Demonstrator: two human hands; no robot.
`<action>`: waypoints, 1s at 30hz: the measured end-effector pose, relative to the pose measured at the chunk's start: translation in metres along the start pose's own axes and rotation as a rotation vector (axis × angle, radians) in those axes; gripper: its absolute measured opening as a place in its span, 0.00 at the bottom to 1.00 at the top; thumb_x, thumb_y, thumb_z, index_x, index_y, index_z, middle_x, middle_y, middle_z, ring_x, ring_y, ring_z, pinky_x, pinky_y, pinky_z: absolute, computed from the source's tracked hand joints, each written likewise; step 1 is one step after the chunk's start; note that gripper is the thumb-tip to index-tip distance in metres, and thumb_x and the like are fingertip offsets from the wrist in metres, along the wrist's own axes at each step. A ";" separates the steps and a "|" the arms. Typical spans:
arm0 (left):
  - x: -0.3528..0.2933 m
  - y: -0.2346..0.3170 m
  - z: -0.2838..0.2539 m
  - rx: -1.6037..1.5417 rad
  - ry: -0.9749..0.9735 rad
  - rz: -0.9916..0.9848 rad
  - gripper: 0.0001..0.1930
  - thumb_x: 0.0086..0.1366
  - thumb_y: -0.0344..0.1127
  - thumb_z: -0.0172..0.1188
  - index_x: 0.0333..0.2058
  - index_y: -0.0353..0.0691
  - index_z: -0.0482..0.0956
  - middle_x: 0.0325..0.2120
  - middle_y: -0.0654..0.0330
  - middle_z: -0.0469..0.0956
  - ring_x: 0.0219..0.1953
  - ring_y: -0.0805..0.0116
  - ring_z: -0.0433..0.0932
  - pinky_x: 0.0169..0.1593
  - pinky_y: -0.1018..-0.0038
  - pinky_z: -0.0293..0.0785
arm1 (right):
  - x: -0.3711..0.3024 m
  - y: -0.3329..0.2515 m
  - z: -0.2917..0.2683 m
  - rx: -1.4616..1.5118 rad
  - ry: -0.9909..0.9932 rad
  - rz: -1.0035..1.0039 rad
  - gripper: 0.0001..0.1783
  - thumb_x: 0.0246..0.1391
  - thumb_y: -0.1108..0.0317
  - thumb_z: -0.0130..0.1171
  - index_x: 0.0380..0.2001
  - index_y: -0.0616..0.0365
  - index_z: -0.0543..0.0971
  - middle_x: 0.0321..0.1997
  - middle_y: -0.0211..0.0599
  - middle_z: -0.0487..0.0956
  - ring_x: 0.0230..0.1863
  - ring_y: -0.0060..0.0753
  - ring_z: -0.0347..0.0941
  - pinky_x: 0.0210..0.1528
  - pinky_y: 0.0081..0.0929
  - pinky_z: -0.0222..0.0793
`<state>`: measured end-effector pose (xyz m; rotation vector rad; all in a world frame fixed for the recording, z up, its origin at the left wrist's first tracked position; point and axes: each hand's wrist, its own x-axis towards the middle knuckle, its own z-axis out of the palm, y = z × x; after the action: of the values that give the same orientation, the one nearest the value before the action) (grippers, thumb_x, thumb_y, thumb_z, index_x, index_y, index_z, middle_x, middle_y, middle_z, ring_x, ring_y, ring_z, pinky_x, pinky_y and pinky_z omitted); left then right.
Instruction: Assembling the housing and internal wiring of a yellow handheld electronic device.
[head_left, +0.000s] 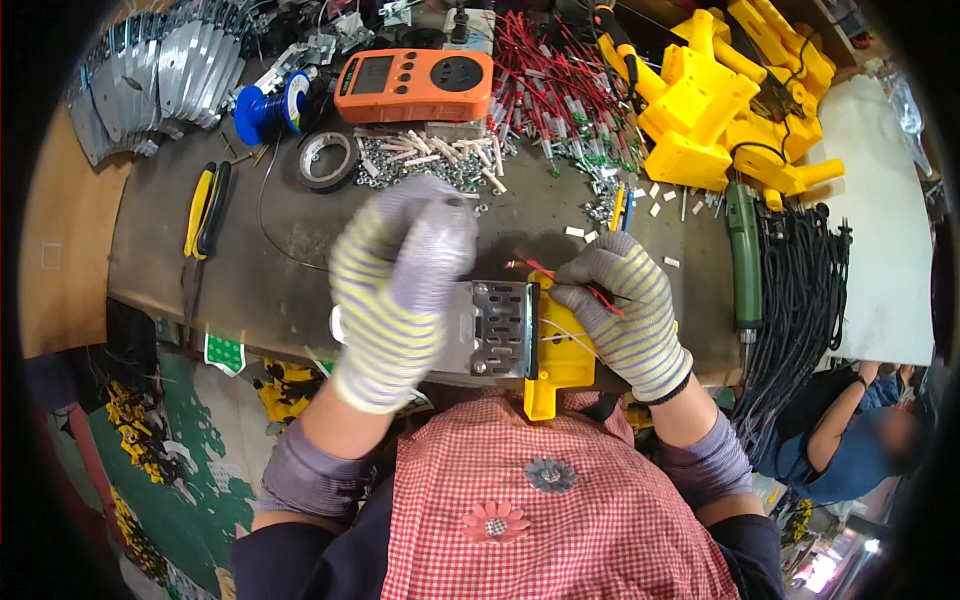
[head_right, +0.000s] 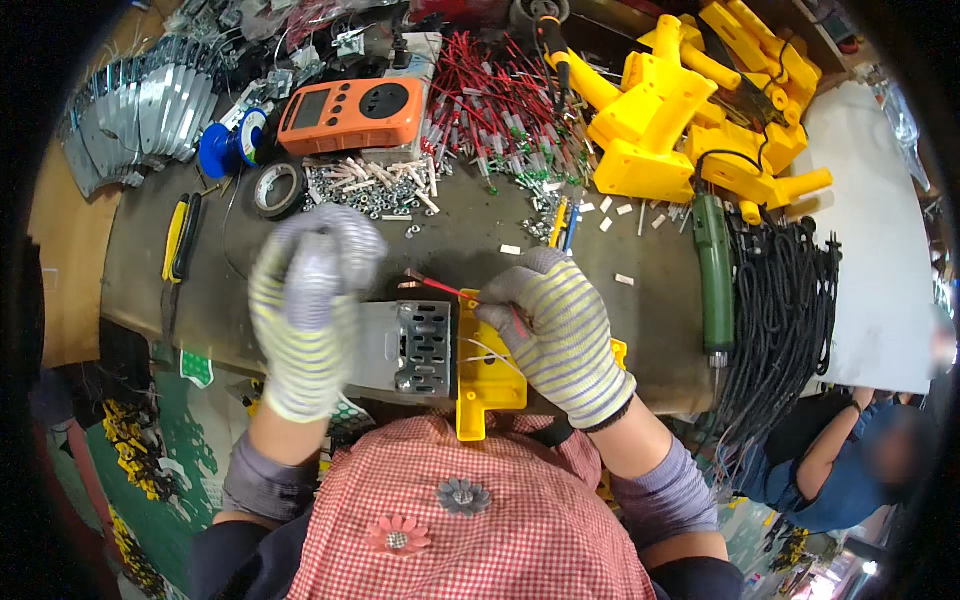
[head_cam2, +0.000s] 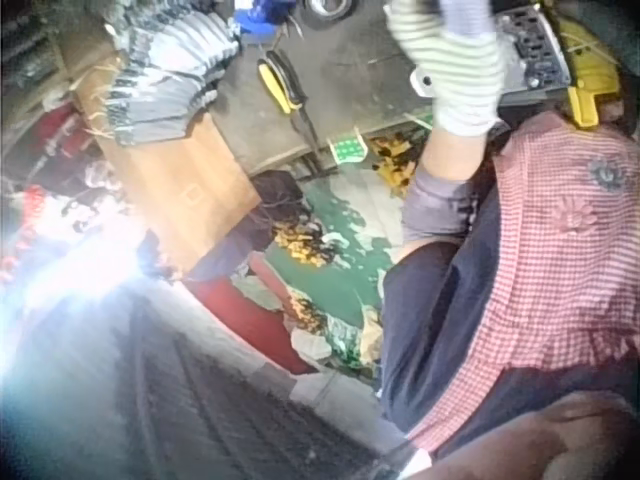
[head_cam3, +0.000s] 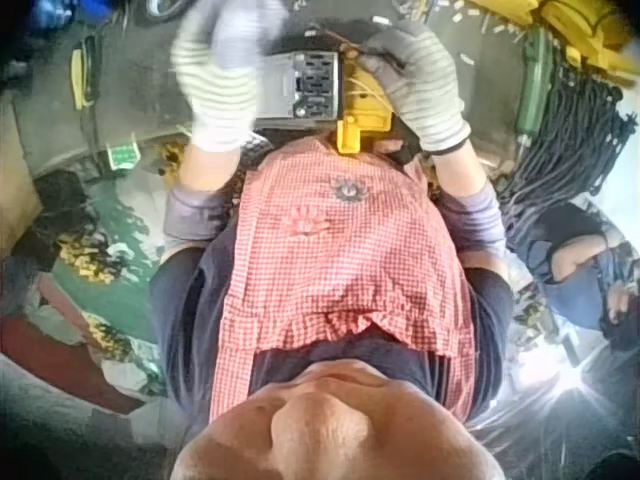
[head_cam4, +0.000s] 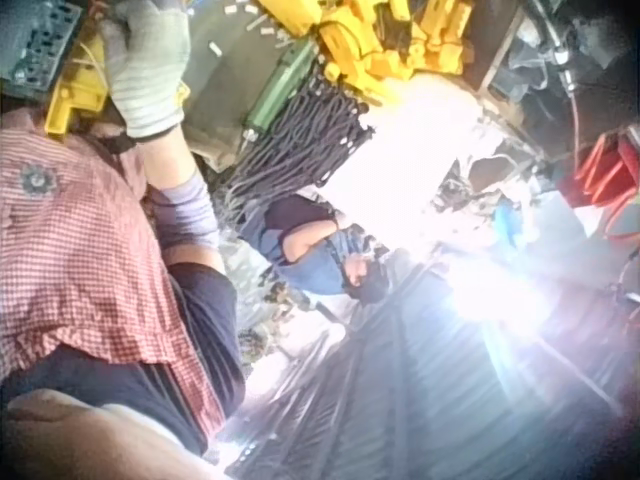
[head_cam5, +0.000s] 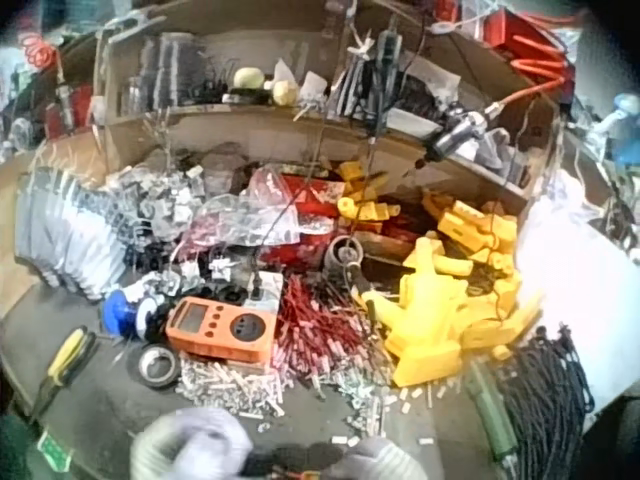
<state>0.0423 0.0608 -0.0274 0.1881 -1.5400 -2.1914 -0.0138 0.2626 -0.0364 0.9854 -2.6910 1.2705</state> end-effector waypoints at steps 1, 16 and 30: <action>0.005 0.006 -0.016 0.062 -0.191 0.033 0.09 0.66 0.37 0.61 0.32 0.36 0.78 0.27 0.61 0.78 0.28 0.70 0.74 0.33 0.72 0.71 | -0.002 -0.002 -0.002 -0.007 -0.005 0.010 0.07 0.42 0.74 0.69 0.27 0.56 0.82 0.28 0.37 0.76 0.33 0.43 0.72 0.37 0.37 0.69; -0.017 0.030 0.019 1.244 -1.016 0.089 0.32 0.41 0.55 0.73 0.40 0.36 0.80 0.32 0.52 0.76 0.36 0.49 0.76 0.43 0.56 0.70 | -0.053 -0.033 -0.032 -0.208 -0.112 0.078 0.26 0.54 0.48 0.65 0.46 0.59 0.76 0.32 0.46 0.76 0.34 0.52 0.77 0.35 0.42 0.73; -0.063 0.018 0.021 1.143 -0.827 0.243 0.25 0.48 0.55 0.72 0.34 0.40 0.81 0.25 0.56 0.79 0.25 0.55 0.78 0.30 0.65 0.72 | -0.093 -0.036 -0.027 0.045 -0.079 0.130 0.16 0.55 0.60 0.63 0.41 0.59 0.78 0.34 0.46 0.80 0.35 0.54 0.79 0.36 0.40 0.75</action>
<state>0.0955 0.1011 -0.0119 -0.6042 -2.9046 -0.9594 0.0737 0.3143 -0.0169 0.8968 -2.8408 1.3474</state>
